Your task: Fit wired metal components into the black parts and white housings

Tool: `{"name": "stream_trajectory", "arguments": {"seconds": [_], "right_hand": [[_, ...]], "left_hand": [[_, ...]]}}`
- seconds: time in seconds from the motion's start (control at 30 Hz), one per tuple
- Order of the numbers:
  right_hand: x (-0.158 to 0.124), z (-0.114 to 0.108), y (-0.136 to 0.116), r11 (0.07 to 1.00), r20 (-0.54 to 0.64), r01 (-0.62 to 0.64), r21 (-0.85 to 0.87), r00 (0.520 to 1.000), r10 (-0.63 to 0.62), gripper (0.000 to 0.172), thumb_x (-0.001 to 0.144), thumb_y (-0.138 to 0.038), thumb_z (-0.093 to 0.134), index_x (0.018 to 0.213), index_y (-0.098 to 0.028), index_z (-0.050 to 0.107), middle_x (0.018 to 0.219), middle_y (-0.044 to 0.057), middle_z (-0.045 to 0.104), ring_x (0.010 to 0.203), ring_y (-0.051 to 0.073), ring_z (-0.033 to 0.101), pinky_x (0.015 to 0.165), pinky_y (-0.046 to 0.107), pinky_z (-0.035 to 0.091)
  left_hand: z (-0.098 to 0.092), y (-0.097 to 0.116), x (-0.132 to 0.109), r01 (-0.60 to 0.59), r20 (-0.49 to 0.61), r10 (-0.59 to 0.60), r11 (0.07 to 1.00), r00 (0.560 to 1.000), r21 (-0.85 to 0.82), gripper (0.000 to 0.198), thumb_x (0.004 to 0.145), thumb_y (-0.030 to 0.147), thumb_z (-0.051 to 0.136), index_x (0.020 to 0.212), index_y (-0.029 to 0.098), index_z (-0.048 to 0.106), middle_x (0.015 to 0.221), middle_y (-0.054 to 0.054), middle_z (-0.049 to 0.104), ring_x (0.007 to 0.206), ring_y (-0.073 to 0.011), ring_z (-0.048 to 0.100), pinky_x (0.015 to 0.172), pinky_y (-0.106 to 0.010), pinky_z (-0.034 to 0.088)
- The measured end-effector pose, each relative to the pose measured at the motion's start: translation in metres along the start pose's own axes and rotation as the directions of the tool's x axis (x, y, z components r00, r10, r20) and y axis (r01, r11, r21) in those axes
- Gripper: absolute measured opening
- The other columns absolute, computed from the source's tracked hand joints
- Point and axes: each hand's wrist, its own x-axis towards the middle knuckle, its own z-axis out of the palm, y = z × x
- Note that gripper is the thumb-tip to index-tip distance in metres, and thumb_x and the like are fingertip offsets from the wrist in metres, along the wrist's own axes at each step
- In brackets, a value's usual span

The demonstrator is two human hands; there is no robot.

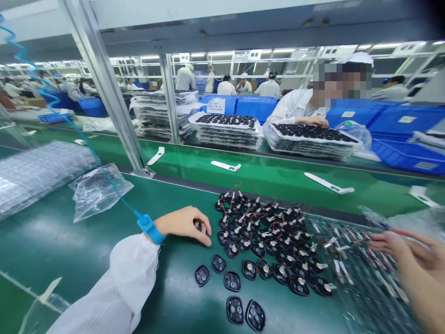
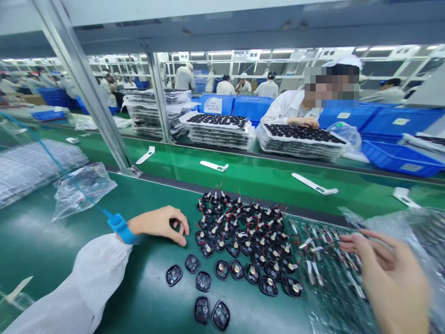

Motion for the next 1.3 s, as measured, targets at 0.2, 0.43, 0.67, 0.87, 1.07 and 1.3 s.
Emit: {"name": "stream_trajectory", "arguments": {"seconds": [0.2, 0.43, 0.67, 0.87, 1.07, 1.3], "right_hand": [[0.001, 0.001, -0.008, 0.994, -0.097, 0.051, 0.095, 0.994, -0.042, 0.042, 0.078, -0.054, 0.062, 0.106, -0.023, 0.061, 0.086, 0.007, 0.068, 0.076, 0.026, 0.066, 0.088, 0.055, 0.050], [0.005, -0.003, -0.003, 0.967, -0.171, 0.138, 0.214, 0.980, -0.101, 0.059, 0.063, -0.042, 0.078, 0.114, -0.023, 0.054, 0.085, 0.003, 0.066, 0.078, 0.022, 0.064, 0.097, 0.051, 0.047], [0.007, -0.004, -0.001, 0.970, -0.306, 0.159, 0.184, 0.947, -0.097, 0.070, 0.058, -0.041, 0.084, 0.120, -0.019, 0.060, 0.087, 0.005, 0.068, 0.083, 0.024, 0.067, 0.097, 0.050, 0.048], [0.010, -0.008, 0.009, 0.998, -0.017, 0.007, 0.058, 1.000, -0.006, 0.060, 0.066, -0.055, 0.078, 0.114, -0.021, 0.067, 0.086, 0.007, 0.074, 0.084, 0.026, 0.071, 0.088, 0.046, 0.053], [0.024, -0.004, 0.040, 0.995, 0.240, -0.031, -0.095, 0.969, 0.053, 0.081, 0.056, -0.066, 0.078, 0.119, -0.018, 0.063, 0.094, 0.009, 0.076, 0.085, 0.025, 0.072, 0.080, 0.045, 0.057], [0.025, -0.026, 0.051, 0.950, 0.328, 0.074, -0.302, 0.944, 0.031, 0.060, 0.054, -0.075, 0.072, 0.089, -0.026, 0.073, 0.094, 0.009, 0.076, 0.084, 0.033, 0.070, 0.077, 0.051, 0.057]], "left_hand": [[0.021, 0.031, 0.005, 0.029, 0.158, -0.043, 0.995, 0.986, 0.092, 0.028, 0.067, 0.042, 0.091, 0.081, 0.023, 0.075, 0.073, 0.006, 0.070, 0.068, -0.0130, 0.059, 0.060, -0.022, 0.036], [0.035, 0.041, 0.009, -0.028, 0.163, 0.006, 0.991, 0.987, 0.134, 0.021, 0.074, 0.037, 0.087, 0.083, 0.024, 0.074, 0.073, 0.006, 0.071, 0.072, -0.0139, 0.062, 0.065, -0.022, 0.037], [0.036, 0.044, 0.006, -0.021, 0.190, 0.002, 0.995, 0.982, 0.097, 0.020, 0.073, 0.036, 0.087, 0.084, 0.024, 0.075, 0.071, 0.006, 0.071, 0.064, -0.0124, 0.062, 0.062, -0.021, 0.039], [0.034, 0.047, 0.006, 0.010, 0.207, -0.029, 0.996, 0.978, 0.090, 0.020, 0.074, 0.039, 0.086, 0.081, 0.023, 0.076, 0.074, 0.005, 0.073, 0.066, -0.0127, 0.063, 0.059, -0.021, 0.039], [0.034, 0.049, 0.004, 0.038, 0.212, -0.056, 0.995, 0.976, 0.090, 0.019, 0.073, 0.037, 0.086, 0.078, 0.022, 0.075, 0.075, 0.003, 0.073, 0.068, -0.0134, 0.063, 0.059, -0.020, 0.039], [0.035, 0.046, 0.006, 0.021, 0.208, -0.040, 0.996, 0.977, 0.092, 0.020, 0.073, 0.038, 0.086, 0.075, 0.022, 0.074, 0.072, 0.004, 0.072, 0.065, -0.0127, 0.062, 0.059, -0.021, 0.039]]}}
